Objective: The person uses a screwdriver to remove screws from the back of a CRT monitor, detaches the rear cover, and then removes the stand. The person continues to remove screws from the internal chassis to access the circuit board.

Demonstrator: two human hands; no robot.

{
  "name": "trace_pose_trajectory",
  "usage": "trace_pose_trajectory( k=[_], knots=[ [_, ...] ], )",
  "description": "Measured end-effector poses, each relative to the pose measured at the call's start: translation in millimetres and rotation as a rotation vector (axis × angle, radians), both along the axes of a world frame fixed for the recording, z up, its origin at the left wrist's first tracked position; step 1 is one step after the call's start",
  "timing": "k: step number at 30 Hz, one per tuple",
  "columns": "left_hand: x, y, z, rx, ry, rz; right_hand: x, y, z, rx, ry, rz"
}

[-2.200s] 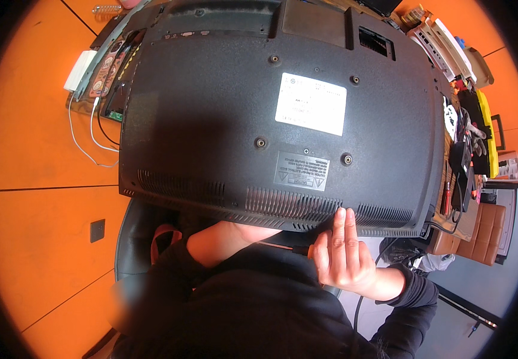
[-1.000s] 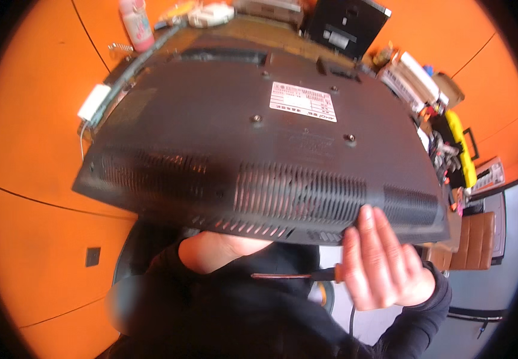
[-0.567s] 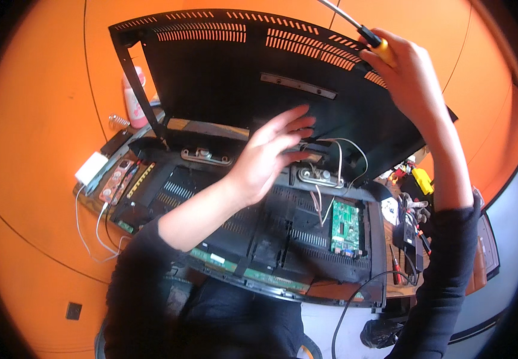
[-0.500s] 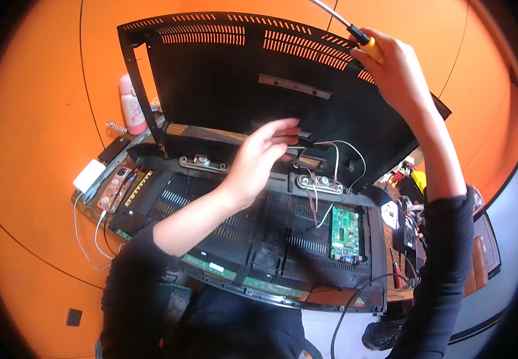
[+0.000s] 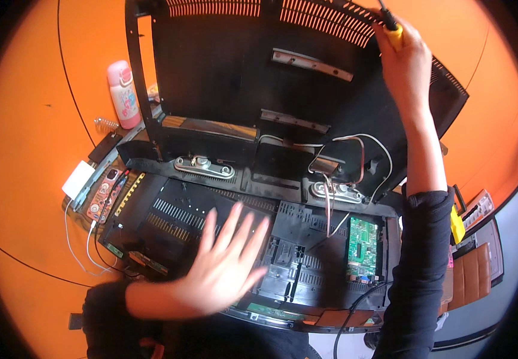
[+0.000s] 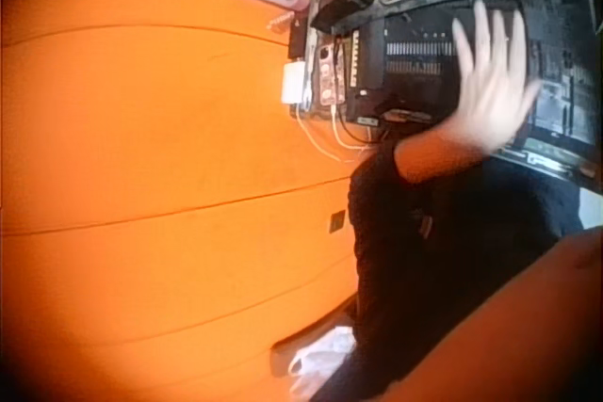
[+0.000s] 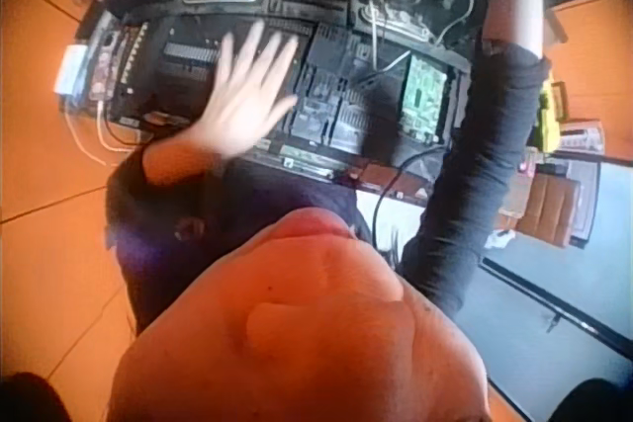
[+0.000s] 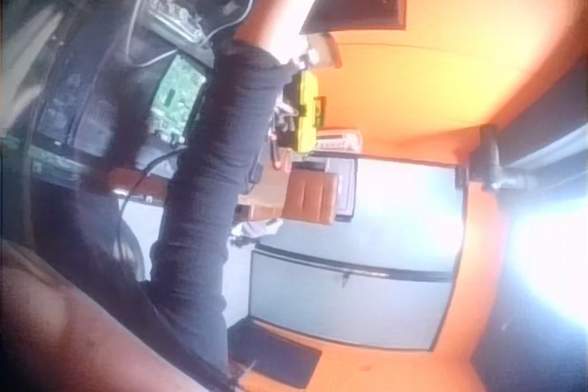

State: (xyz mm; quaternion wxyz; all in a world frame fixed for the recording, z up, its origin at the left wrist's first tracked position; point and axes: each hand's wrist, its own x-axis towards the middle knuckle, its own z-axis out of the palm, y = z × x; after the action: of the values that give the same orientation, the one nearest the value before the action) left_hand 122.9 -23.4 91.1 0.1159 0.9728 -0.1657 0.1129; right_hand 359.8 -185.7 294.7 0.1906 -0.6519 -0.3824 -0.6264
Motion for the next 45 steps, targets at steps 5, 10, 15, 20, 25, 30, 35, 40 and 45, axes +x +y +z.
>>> trace_pose_trajectory(
  k=[5, 10, 15, 20, 25, 30, 35, 40, 45],
  knots=[
    [-66, -2, -19, -0.142, 0.190, 0.267, -2, 10, -4, 0.106, 0.043, 0.173],
    [-77, -20, -60, -0.289, 0.038, 0.469, 3, 24, -7, 0.194, 0.079, 0.233],
    [-76, -28, -102, -0.203, -0.046, 0.434, 8, 26, -15, 0.246, 0.051, 0.243],
    [-77, -27, -113, -0.160, -0.114, 0.430, 10, 24, -13, 0.265, 0.114, 0.194],
    [-76, -25, -106, -0.128, -0.049, 0.438, 4, 27, -13, 0.189, -0.120, 0.083],
    [-75, -26, -102, -0.131, -0.080, 0.445, 6, 32, -11, 0.218, -0.104, 0.223],
    [-72, -24, -99, -0.164, -0.127, 0.414, 12, 22, -8, 0.202, -0.068, -0.023],
    [-71, -26, -94, -0.157, -0.116, 0.451, 14, 24, -9, 0.239, -0.166, 0.111],
    [-70, -28, -92, -0.135, -0.121, 0.473, 7, 23, -10, 0.215, -0.080, 0.001]
  ],
)
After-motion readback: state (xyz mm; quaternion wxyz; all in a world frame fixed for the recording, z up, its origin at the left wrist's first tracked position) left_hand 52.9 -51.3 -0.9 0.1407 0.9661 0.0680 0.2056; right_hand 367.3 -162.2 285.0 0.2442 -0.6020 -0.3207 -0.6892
